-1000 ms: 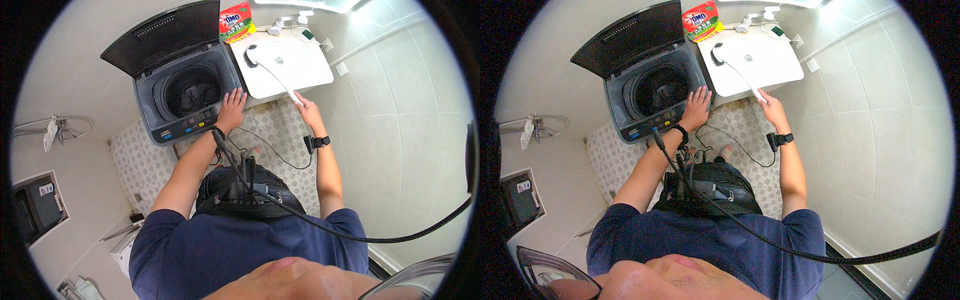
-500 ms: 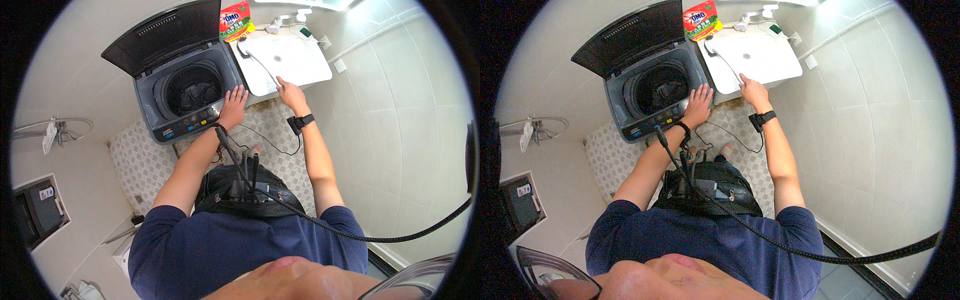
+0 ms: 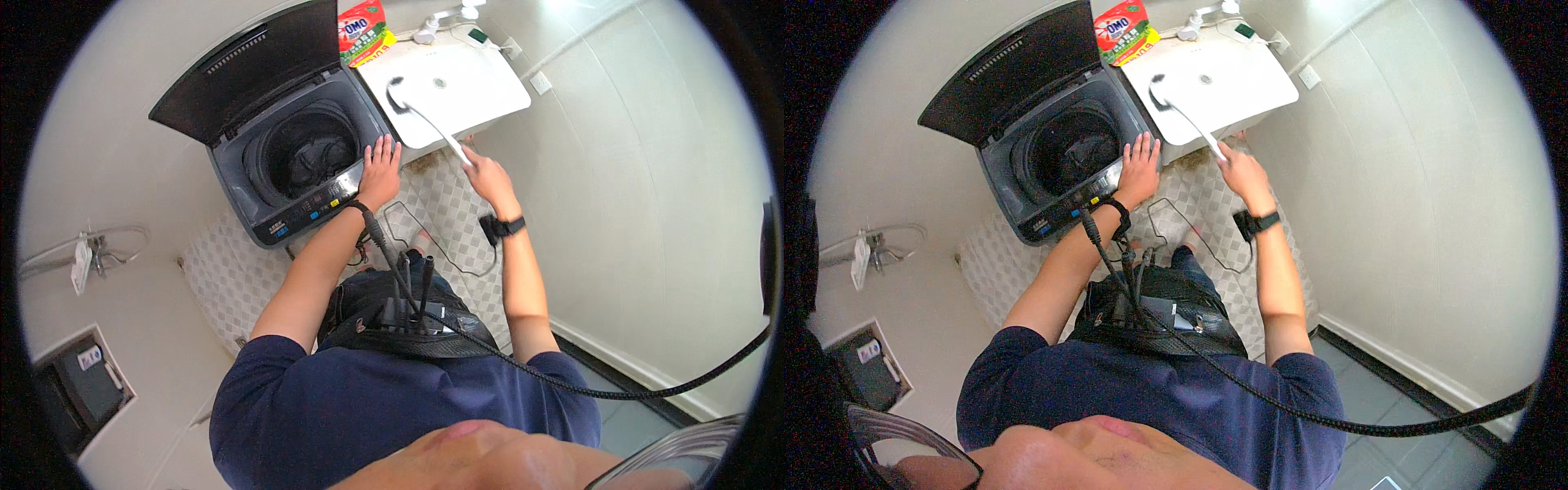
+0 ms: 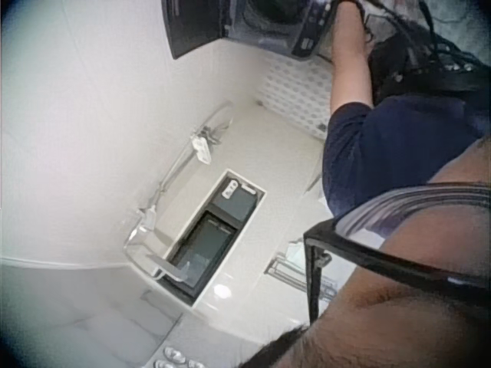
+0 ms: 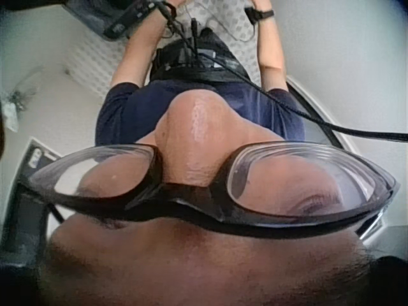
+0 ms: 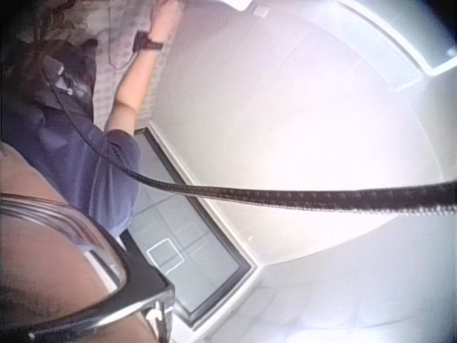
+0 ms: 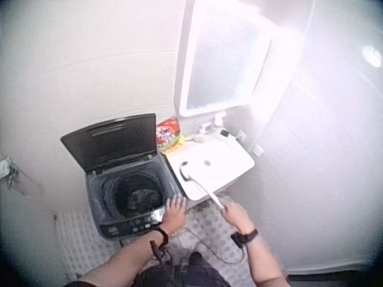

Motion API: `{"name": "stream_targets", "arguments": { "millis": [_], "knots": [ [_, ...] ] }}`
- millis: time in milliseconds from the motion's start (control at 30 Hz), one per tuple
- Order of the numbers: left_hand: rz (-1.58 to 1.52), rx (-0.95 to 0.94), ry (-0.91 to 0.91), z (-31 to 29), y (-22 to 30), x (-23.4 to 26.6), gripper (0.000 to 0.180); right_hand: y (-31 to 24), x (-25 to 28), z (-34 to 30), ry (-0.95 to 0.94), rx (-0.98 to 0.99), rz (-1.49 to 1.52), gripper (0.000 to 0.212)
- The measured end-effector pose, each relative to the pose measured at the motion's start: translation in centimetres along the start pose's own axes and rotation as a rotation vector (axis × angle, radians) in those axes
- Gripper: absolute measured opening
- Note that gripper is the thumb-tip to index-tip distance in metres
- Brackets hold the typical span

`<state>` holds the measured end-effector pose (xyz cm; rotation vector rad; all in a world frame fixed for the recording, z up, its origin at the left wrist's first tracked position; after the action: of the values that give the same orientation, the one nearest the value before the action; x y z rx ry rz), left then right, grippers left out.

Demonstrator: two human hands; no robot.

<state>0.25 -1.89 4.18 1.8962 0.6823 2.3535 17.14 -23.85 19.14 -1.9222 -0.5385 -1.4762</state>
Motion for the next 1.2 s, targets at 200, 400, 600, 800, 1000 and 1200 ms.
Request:
{"name": "stream_targets", "arguments": {
  "millis": [200, 400, 600, 800, 1000, 1200],
  "knots": [
    [0.068, -0.026, -0.042, -0.1, 0.0, 0.1, 0.093, -5.3, -3.6, 5.6, 0.108, 0.016, -0.039, 0.048],
    [0.063, -0.036, -0.056, 0.3, -0.1, 0.1, 0.096, -2.8, -1.9, -3.5, 0.052, -0.108, -0.048, 0.048],
    [0.089, -0.043, -0.075, 0.2, 0.0, 0.1, 0.097, 5.4, -0.7, -11.4, 0.069, -0.252, -0.156, 0.049],
    [0.142, -0.036, -0.097, 0.2, 0.6, 0.5, 0.093, 14.3, -1.2, -3.5, 0.236, -0.423, -0.097, 0.050],
    [0.192, -0.045, -0.083, 0.2, 0.7, -0.1, 0.094, 12.4, -2.1, -5.9, 0.184, -0.304, -0.059, 0.052],
    [0.174, -0.033, -0.070, 0.5, 0.5, -0.4, 0.094, 8.8, -2.2, -13.0, 0.142, -0.117, 0.061, 0.050]
  ]
}}
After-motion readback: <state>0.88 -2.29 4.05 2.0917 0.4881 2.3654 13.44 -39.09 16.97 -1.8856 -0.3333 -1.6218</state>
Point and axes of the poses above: each hand's wrist, its own z-axis towards the middle knuckle, its own x-axis out of the back of the hand, y = z × x, the point moved 2 cm from there along z, towards the middle knuckle, and after that the axes turned 7 degrees about -z, right-handed, at the moved point
